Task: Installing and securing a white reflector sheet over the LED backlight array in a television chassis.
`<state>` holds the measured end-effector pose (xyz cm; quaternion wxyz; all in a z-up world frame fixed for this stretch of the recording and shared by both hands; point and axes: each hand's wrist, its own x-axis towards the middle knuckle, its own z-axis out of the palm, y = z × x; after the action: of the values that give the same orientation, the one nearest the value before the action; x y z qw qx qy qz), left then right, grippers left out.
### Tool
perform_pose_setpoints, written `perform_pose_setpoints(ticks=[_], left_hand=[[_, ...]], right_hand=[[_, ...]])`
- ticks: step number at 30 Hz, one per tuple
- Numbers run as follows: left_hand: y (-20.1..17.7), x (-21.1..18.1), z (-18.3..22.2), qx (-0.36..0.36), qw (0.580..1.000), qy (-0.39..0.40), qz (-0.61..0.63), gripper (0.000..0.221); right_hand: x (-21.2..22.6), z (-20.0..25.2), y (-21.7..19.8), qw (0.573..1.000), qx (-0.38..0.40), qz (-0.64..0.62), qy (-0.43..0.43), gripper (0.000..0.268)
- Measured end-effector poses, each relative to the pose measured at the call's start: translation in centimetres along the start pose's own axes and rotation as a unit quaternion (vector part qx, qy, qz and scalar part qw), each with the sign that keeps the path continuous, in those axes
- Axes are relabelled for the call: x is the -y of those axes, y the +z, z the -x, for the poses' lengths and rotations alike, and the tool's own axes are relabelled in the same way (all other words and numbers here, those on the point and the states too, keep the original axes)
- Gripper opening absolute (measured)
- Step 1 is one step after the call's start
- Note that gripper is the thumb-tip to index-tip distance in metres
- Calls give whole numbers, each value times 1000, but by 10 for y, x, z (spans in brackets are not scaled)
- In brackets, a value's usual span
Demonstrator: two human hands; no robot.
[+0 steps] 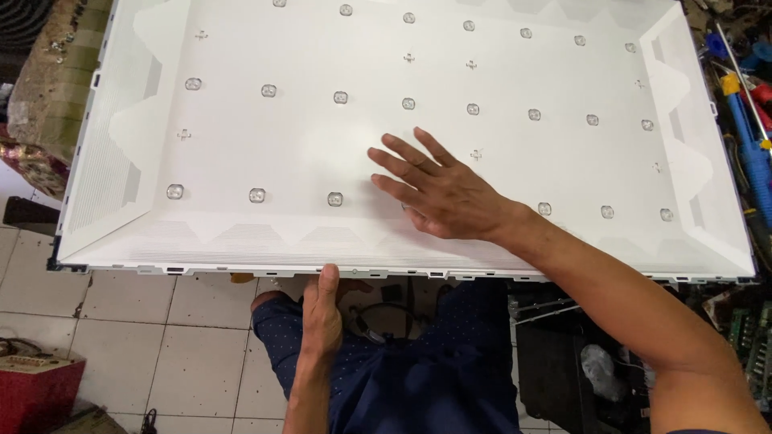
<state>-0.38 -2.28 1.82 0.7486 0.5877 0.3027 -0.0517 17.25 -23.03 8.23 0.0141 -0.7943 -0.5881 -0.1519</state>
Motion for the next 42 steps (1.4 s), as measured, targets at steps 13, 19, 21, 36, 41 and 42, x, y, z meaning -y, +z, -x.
perform_pose_setpoints(ticks=[13,19,21,36,41,42], left_hand=[[-9,31,-14,32,995,91,-22,58],[2,23,-10,65,988,115,82,73],[0,29,-13,66,986,112,107,68],[-3,39,-15,36,985,84,145,41],[-2,35,-15,32,989,95,112,40],[-2,34,-15,45,987,99,121,47]], right_hand=[[-48,86,-15,940,91,-169,282,95],[-48,88,-23,916,109,-243,301,97],[-49,88,-26,910,119,-250,310,98],[-18,94,-39,995,44,77,56,95],[-14,84,-37,993,33,107,21,74],[-14,83,-37,996,36,77,31,74]])
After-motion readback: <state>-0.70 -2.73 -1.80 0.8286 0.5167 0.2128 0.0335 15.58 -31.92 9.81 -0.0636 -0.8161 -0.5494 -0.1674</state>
